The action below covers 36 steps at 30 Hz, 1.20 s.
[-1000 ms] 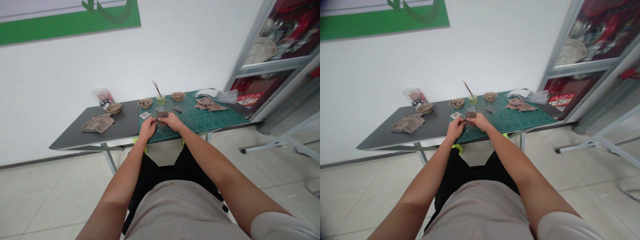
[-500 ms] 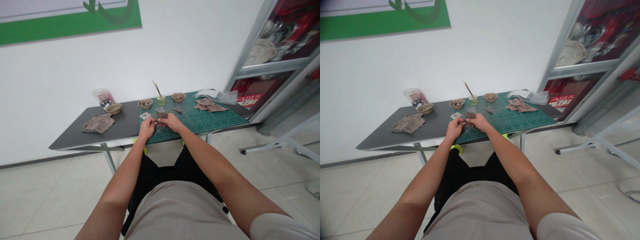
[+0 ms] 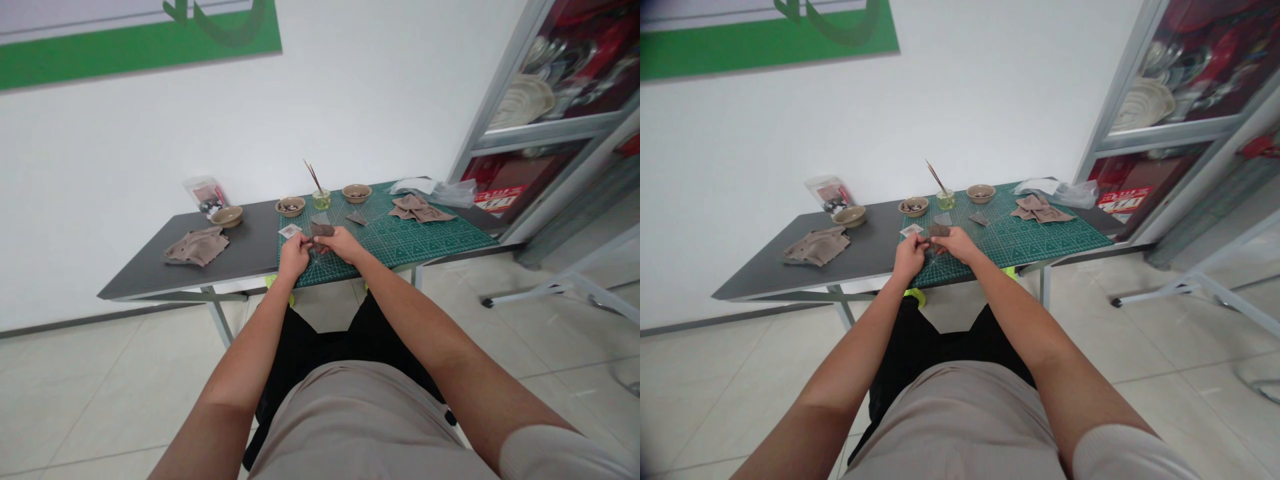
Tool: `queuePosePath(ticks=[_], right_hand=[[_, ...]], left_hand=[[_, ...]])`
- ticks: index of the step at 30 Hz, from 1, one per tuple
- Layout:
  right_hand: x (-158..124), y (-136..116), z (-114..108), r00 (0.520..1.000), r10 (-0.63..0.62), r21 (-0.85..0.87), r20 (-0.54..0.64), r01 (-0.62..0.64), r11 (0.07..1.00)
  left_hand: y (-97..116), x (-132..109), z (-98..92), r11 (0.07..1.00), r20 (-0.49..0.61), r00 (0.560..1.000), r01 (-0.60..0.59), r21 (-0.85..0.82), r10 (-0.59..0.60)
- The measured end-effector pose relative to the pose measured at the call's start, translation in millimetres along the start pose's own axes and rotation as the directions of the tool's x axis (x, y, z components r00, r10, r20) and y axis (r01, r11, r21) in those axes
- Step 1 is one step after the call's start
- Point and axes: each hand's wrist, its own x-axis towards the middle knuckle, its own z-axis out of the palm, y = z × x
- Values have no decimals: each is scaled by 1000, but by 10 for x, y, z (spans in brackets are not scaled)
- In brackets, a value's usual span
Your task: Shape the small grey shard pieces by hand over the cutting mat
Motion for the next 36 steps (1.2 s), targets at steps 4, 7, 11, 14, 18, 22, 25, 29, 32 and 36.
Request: queuePosePath(ticks=[4,7,11,14,18,22,25,29,32,36], right_hand=[[14,13,19,998,8,11,-60,-7,1000],[10,15,15,999,17,50,-48,-15,999],[3,13,1,1000,11,78,-15,-10,997],[9,19,3,1000,17,100,-18,-15,995],[22,39,12,1000,20,152,-18,-17,988],[21,45,17,999,0,164,-52,9,986],[13,33,11,999,0,181,-46,9,983],[13,30,-2,1000,13,199,-13,-11,980],[20,38,-4,998,13,161,-57,-4,987],[13,21,0,996,9,114,-85,1,994]], left_hand=[[3,-19,4,999,8,999,-44,25,44],[4,-31,10,998,0,998,-59,34,59],[-3,-16,8,1000,-25,1000,-13,-9,13],[-3,-2,-3,999,-27,1000,7,-49,-9],[17,-14,-19,998,-22,999,-33,-45,32],[39,-37,-18,997,-12,997,-70,-21,70],[43,-39,-14,997,-25,997,-69,-25,68],[36,-28,-11,999,-36,999,-14,-51,12],[25,-29,-3,998,-15,1000,-24,-55,23],[18,-35,4,998,-18,999,-35,-44,34]])
